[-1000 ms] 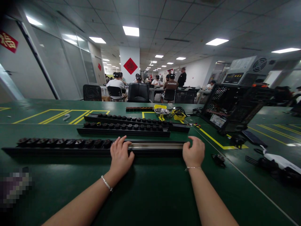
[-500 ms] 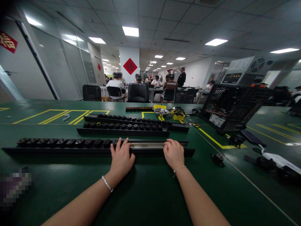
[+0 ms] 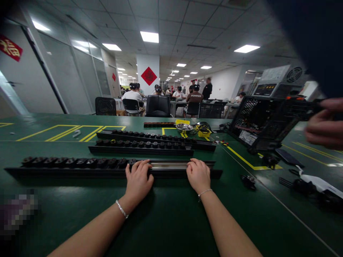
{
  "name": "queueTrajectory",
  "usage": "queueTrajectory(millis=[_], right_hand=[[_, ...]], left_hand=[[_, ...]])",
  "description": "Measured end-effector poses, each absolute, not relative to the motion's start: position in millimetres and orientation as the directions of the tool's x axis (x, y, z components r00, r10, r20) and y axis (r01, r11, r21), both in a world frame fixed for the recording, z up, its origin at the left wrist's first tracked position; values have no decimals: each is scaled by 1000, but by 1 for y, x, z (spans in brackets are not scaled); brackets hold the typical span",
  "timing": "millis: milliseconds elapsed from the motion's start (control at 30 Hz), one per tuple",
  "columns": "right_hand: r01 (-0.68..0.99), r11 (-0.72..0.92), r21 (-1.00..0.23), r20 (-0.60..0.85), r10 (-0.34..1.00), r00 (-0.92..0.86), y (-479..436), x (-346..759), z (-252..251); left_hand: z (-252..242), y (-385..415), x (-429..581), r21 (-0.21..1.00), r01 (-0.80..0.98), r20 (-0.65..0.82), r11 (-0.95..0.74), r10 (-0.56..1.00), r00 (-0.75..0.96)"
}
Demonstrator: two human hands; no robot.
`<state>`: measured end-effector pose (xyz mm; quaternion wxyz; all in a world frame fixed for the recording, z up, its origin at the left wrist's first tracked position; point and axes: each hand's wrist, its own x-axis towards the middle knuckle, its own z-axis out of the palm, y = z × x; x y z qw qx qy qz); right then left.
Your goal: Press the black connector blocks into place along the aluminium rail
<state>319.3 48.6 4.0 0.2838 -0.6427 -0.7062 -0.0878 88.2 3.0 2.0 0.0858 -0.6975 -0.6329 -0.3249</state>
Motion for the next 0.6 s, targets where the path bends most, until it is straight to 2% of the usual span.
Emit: queueTrajectory(millis=[233, 400, 600], right_hand=[[959, 156, -238, 483, 875, -22, 50, 322, 6], [967, 144, -212, 513, 858, -16, 52, 324, 2], [976, 176, -132, 555, 828, -74, 47, 326, 2]], left_hand=[[2, 3, 86, 307, 934, 576, -186, 817, -27], [3, 2, 87, 301, 936, 548, -183, 836, -12], [6, -3, 92, 284, 947, 536, -152, 844, -25]])
